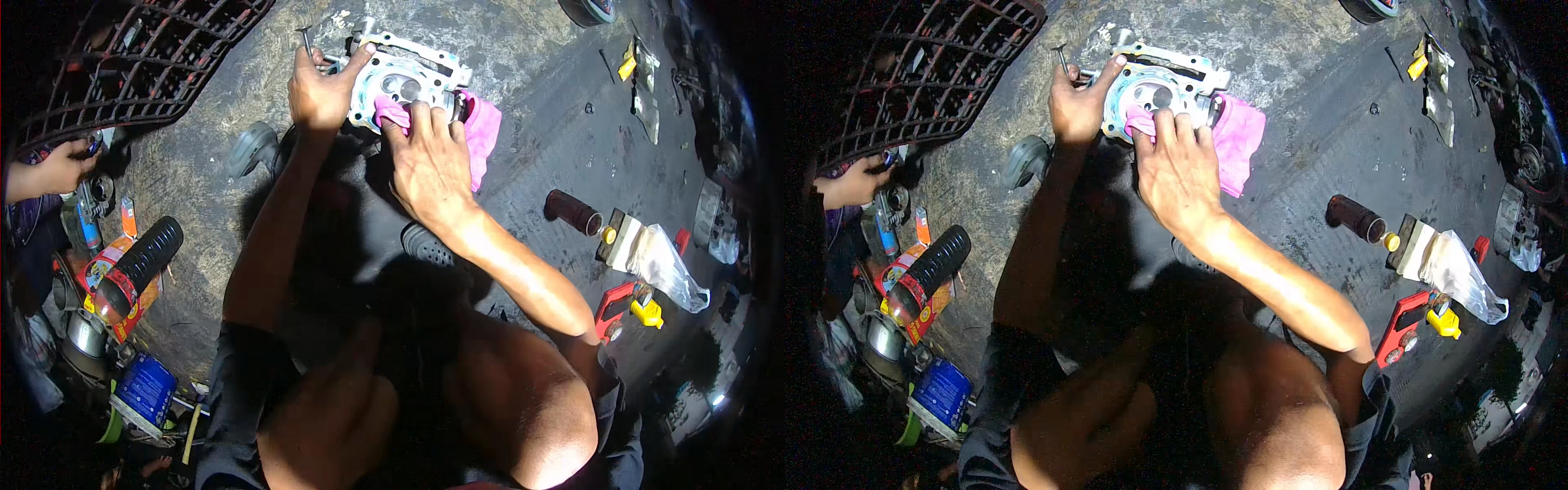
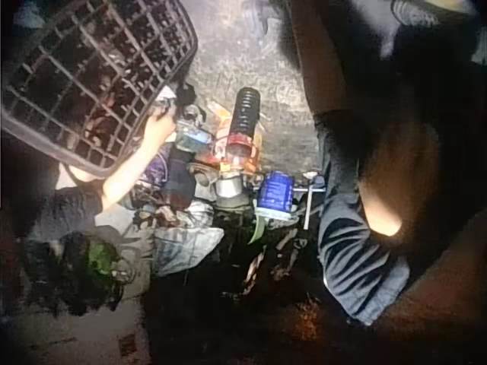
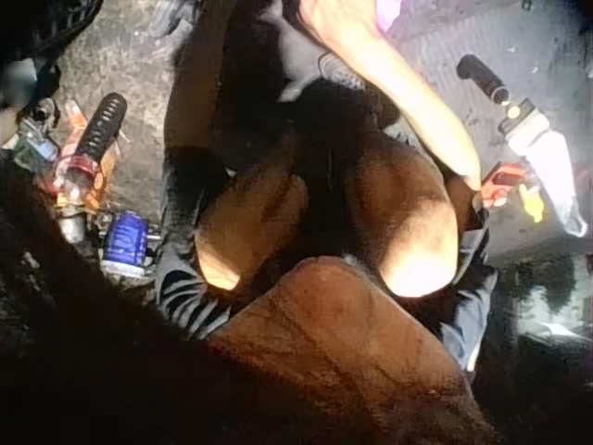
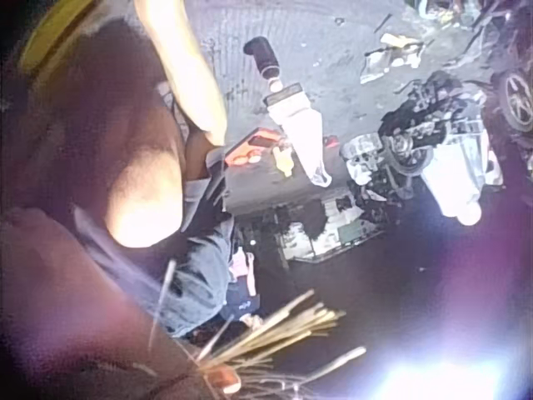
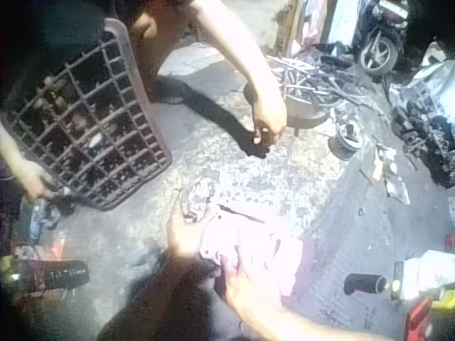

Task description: Cleaning and inspecting a motorcycle cylinder head component.

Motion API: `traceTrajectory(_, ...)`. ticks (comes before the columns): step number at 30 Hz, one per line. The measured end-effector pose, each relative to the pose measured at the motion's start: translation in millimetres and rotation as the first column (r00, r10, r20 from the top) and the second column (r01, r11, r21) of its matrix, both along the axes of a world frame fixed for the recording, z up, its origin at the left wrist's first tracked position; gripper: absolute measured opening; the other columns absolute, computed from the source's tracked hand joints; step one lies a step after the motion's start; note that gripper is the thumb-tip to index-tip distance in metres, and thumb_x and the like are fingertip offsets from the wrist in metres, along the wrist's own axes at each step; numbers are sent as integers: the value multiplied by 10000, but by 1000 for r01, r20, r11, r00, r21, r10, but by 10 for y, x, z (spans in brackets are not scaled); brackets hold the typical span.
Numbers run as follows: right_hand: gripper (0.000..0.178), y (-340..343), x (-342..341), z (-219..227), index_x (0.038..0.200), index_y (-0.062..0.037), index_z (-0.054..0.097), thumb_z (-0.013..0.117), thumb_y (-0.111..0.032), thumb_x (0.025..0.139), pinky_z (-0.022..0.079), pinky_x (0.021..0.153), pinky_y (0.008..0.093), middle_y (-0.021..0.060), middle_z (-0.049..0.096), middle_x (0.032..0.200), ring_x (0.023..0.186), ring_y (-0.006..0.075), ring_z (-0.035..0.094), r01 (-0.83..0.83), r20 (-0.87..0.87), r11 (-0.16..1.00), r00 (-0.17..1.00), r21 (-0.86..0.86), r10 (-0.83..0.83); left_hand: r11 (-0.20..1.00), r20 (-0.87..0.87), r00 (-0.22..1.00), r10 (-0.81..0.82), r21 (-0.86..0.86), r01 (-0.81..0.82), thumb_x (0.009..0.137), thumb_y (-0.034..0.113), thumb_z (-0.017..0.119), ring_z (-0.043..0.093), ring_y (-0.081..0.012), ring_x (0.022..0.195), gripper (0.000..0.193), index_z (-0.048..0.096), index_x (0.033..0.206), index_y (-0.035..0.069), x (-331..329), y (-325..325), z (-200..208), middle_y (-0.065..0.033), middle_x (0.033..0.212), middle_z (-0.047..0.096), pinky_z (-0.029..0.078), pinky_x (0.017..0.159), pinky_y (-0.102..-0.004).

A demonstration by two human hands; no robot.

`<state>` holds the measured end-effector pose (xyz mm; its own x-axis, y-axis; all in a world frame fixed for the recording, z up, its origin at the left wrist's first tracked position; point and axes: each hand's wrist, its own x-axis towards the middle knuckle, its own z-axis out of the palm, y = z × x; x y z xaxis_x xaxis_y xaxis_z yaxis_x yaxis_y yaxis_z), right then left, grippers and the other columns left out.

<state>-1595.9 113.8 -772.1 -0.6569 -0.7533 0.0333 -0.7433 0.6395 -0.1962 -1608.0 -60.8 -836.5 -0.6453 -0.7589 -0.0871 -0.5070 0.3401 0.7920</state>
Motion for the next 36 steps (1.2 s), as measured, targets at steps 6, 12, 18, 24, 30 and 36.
traceTrajectory(6, 235, -134, 44, 56, 996, -25, 646, 485, -146, 874, 372, 751, 386, 120, 538, 999, 942, 257, 494, 55, 3, 996, 998, 68, -55, 1000, -34, 999, 11, 25, -10, 628, 567, 816, 631, -394, 835, 755, 511, 961, -38, -1, -21, 36, -238, 846, 632, 486, 767, -447)
traceTrajectory(12, 334, 29, -192, 345, 1036, 24, 621, 595, -147, 751, 440, 803, 454, 177, 527, 1000, 980, 336, 520, 14, 125, 994, 992, 112, -29, 1000, -40, 999, -23, -3, 23, 619, 602, 801, 640, -402, 905, 833, 540, 1054, -59, -25, 33, 105, -270, 943, 649, 495, 801, -445)
traceTrajectory(18, 364, 31, -342, 38, 1144, -68, 636, 566, -136, 793, 420, 807, 433, 178, 506, 1007, 979, 331, 504, -91, -4, 995, 996, 27, 91, 1000, -10, 1000, -16, 3, 16, 627, 603, 785, 641, -408, 918, 826, 548, 1054, -63, 10, 28, 44, -264, 967, 652, 498, 808, -444)
traceTrajectory(24, 213, -31, -297, 150, 888, -47, 700, 541, -173, 822, 407, 834, 424, 151, 540, 1004, 1004, 303, 504, -115, -85, 987, 988, 110, 125, 1000, 25, 1000, 13, 11, -14, 630, 591, 788, 649, -411, 880, 802, 537, 1043, -49, 41, -10, 124, -260, 913, 660, 501, 781, -456)
traceTrajectory(30, 246, 30, -332, 345, 851, -70, 731, 529, -206, 820, 390, 892, 429, 132, 551, 1027, 1041, 300, 501, -169, 24, 928, 985, 332, 170, 998, -21, 1000, -20, 55, 21, 637, 557, 796, 662, -402, 853, 773, 538, 1044, -47, 45, 20, 126, -250, 911, 669, 509, 752, -469)
traceTrajectory(36, 278, 45, -403, 170, 1017, -139, 703, 477, -187, 864, 387, 881, 443, 139, 541, 997, 1003, 306, 507, -131, -67, 969, 987, 209, 148, 1000, -26, 999, -26, 16, 27, 661, 569, 774, 661, -403, 883, 776, 543, 1065, -52, 83, 8, 180, -239, 975, 674, 518, 770, -464)
